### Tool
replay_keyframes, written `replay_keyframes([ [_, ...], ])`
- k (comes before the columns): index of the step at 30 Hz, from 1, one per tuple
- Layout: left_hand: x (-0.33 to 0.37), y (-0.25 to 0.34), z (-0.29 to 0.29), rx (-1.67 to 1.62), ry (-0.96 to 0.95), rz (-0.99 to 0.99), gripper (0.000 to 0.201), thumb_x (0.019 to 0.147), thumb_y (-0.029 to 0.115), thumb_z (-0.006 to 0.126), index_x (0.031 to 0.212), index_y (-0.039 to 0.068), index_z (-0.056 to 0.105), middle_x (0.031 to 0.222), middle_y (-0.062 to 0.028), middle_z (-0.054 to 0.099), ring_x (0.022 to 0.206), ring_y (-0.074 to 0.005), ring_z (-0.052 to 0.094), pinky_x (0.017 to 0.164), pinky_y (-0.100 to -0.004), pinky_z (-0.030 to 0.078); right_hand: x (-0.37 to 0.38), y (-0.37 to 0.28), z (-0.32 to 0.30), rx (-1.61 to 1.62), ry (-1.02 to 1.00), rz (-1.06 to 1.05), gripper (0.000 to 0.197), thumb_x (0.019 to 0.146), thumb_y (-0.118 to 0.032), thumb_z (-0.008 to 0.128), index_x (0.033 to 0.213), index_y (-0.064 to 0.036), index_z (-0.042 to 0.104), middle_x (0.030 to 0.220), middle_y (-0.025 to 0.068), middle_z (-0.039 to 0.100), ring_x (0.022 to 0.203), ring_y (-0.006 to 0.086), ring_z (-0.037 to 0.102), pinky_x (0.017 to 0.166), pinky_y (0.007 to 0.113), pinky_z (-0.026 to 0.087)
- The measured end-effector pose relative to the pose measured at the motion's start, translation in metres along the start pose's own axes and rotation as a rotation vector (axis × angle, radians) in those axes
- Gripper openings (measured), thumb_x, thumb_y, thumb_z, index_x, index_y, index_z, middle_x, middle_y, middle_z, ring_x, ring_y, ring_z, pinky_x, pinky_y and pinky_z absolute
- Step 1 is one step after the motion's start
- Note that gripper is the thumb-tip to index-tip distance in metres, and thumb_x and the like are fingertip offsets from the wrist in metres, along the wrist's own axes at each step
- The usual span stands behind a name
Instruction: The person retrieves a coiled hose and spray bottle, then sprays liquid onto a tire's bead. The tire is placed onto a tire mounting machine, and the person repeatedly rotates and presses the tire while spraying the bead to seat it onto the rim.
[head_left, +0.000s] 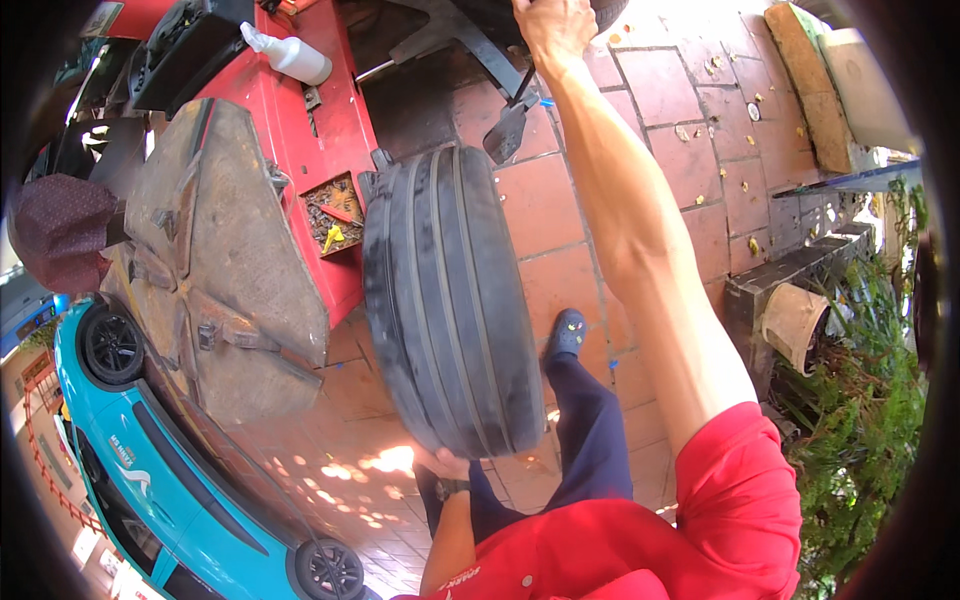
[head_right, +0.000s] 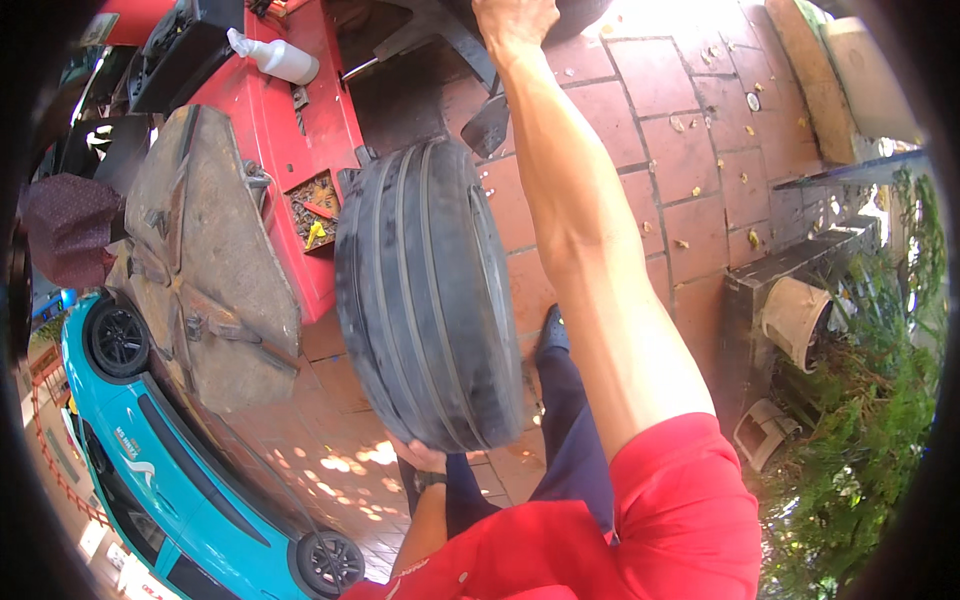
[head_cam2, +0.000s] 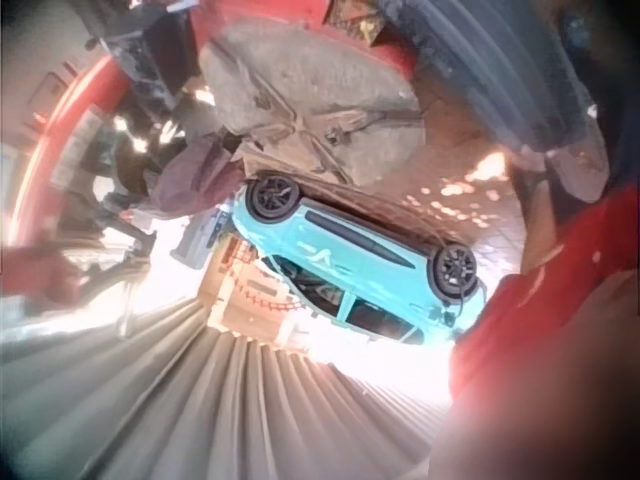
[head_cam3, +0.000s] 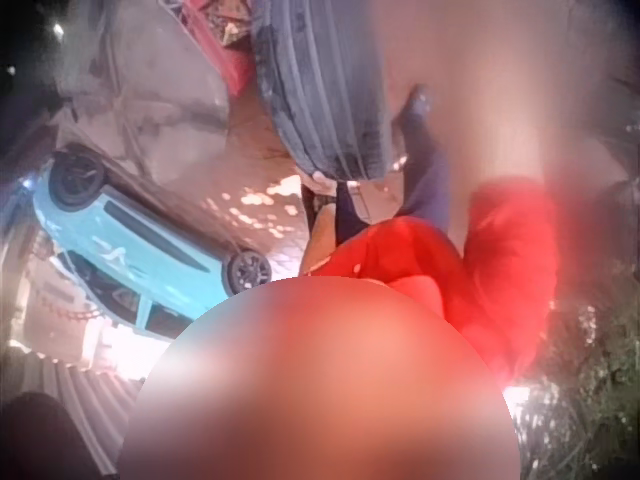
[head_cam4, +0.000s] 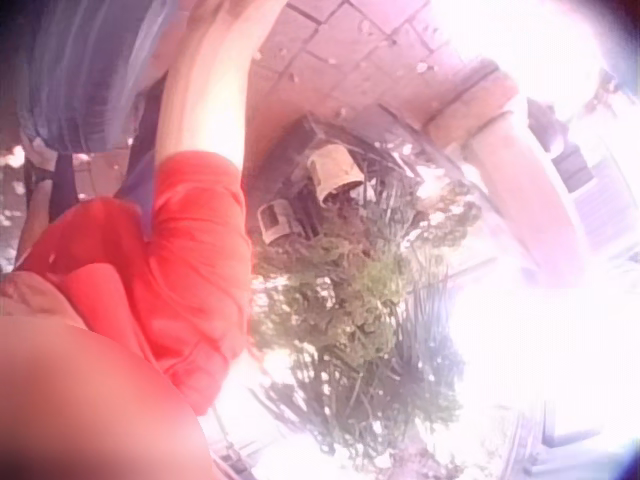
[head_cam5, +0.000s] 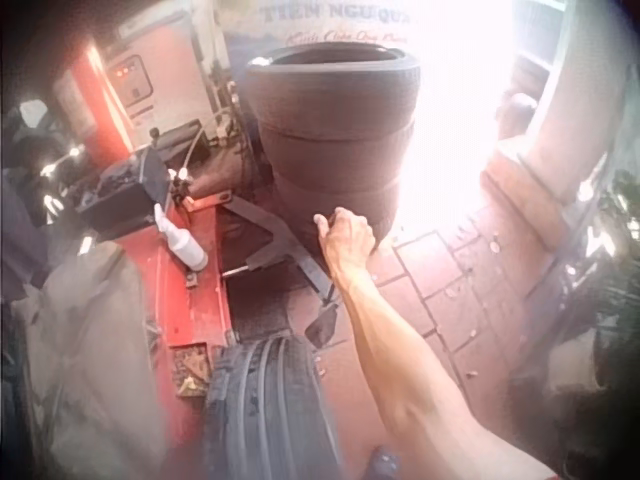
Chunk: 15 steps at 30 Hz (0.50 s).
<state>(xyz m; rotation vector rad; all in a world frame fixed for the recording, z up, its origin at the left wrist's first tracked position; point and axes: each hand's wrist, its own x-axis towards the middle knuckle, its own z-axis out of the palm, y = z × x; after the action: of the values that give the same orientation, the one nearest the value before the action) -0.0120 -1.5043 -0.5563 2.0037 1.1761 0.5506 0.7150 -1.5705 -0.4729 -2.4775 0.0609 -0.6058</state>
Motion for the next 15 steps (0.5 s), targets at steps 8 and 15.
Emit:
replay_keyframes([
  [8,-0.079,-0.081,-0.071,0.057,-0.291,0.026,0.124,0.1,0.09,0.039,0.161,-0.017,0.035,0.15,-0.0365,0.055,0.135,-0.0456,0.06,0.111,-0.058,0.047,-0.105,0.068,-0.006,0.452,-0.275,-0.25,0.046,0.103,-0.041,0.07,0.128,-0.002,0.076,0.109,0.0274,0.077,0.108,0.0449,0.073,0.097,0.051,0.056],
  [15,0.005,-0.088,-0.104,-0.398,-0.511,-0.191,0.107,0.103,0.075,0.059,0.17,-0.005,0.033,0.159,-0.0208,0.056,0.144,-0.0343,0.056,0.122,-0.0525,0.043,-0.539,0.182,-0.227,0.667,-1.205,1.282,0.093,0.117,-0.072,0.027,0.167,0.0036,0.047,0.158,0.0177,0.064,0.15,0.0318,0.055,0.13,0.045,0.034],
])
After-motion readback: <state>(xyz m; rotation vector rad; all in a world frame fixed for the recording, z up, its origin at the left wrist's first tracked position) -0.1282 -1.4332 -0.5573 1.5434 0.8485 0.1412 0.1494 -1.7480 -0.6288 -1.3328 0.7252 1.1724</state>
